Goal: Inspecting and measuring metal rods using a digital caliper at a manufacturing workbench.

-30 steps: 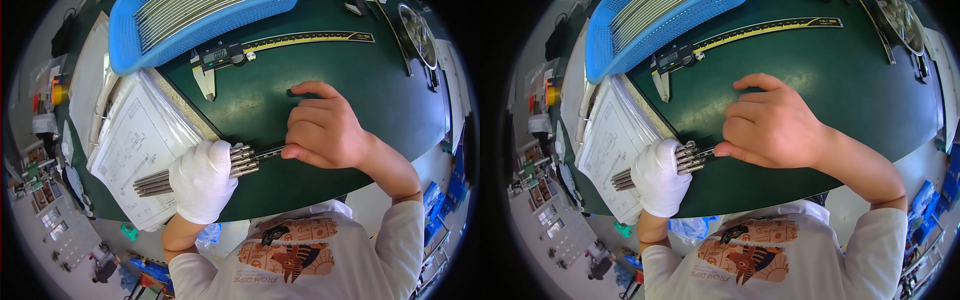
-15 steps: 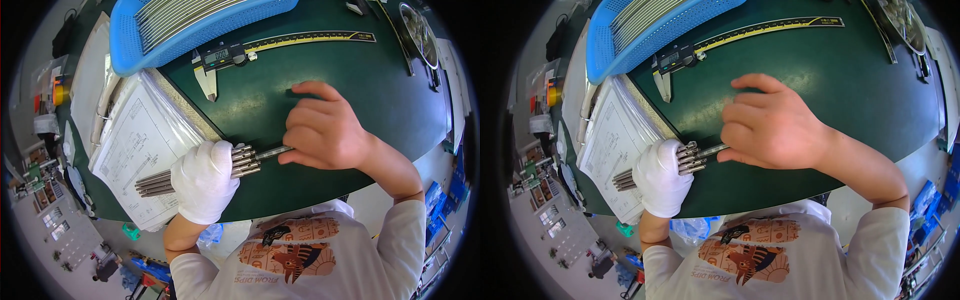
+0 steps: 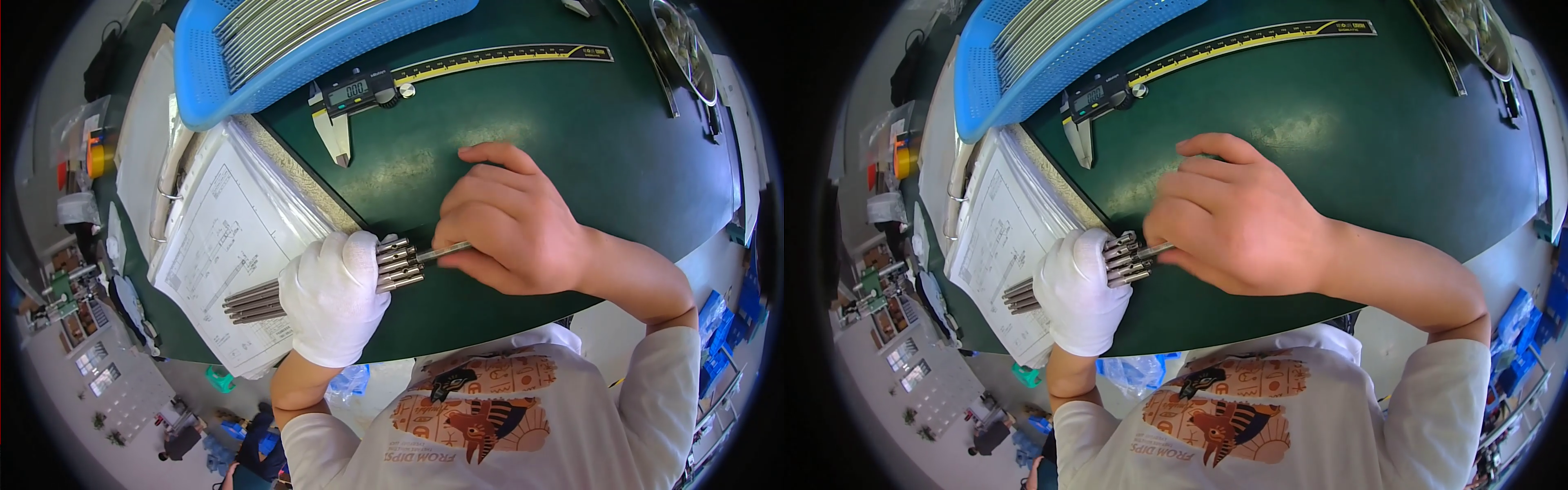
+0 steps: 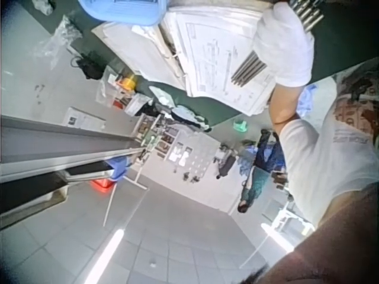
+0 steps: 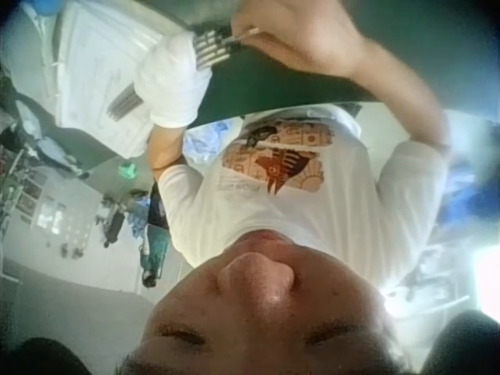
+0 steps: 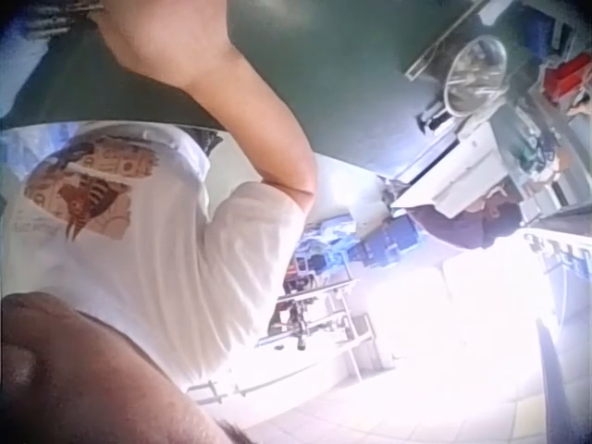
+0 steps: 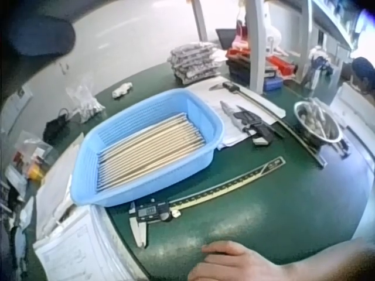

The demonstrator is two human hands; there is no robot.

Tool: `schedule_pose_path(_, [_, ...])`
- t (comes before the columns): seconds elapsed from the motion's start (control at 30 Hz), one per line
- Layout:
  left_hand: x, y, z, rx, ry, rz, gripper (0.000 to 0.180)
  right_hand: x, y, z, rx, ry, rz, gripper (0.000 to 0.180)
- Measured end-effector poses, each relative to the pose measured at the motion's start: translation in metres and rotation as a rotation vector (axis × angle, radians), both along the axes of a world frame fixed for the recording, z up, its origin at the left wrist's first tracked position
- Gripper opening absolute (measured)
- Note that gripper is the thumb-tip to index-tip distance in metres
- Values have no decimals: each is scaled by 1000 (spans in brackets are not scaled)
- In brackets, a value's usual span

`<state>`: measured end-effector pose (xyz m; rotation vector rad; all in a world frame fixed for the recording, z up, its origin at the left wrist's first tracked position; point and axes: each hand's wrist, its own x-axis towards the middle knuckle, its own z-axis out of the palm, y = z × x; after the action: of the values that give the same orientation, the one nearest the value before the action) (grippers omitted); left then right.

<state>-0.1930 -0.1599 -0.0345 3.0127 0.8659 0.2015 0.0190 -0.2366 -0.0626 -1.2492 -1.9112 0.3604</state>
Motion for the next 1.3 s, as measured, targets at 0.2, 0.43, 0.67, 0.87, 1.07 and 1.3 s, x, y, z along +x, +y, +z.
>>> schedule_pose_path(0.2, [2, -1, 0, -5, 9, 11, 35, -4, -1, 3, -54, 77, -56, 22])
schedule_pose_path(0.43, [1, -2, 1, -9, 16, 21, 37, 2, -2, 2, -140, 16, 43, 22])
schedule_pose_path(0.67, [3, 0, 0, 17, -22, 8, 33, -4, -1, 4, -97, 142, -96, 17])
schedule_pose_path(0.87, [1, 0, 0, 20, -23, 7, 32, -4, 1, 4, -40, 66, -20, 18])
schedule_pose_path(1.07, [0, 0, 0, 19, -17, 4, 34, -7, 1, 3, -41, 121, -4, 21])
schedule_pose_path(1.3, [1, -1, -2, 22, -14, 13, 35, -9, -4, -4, -113, -57, 7, 24])
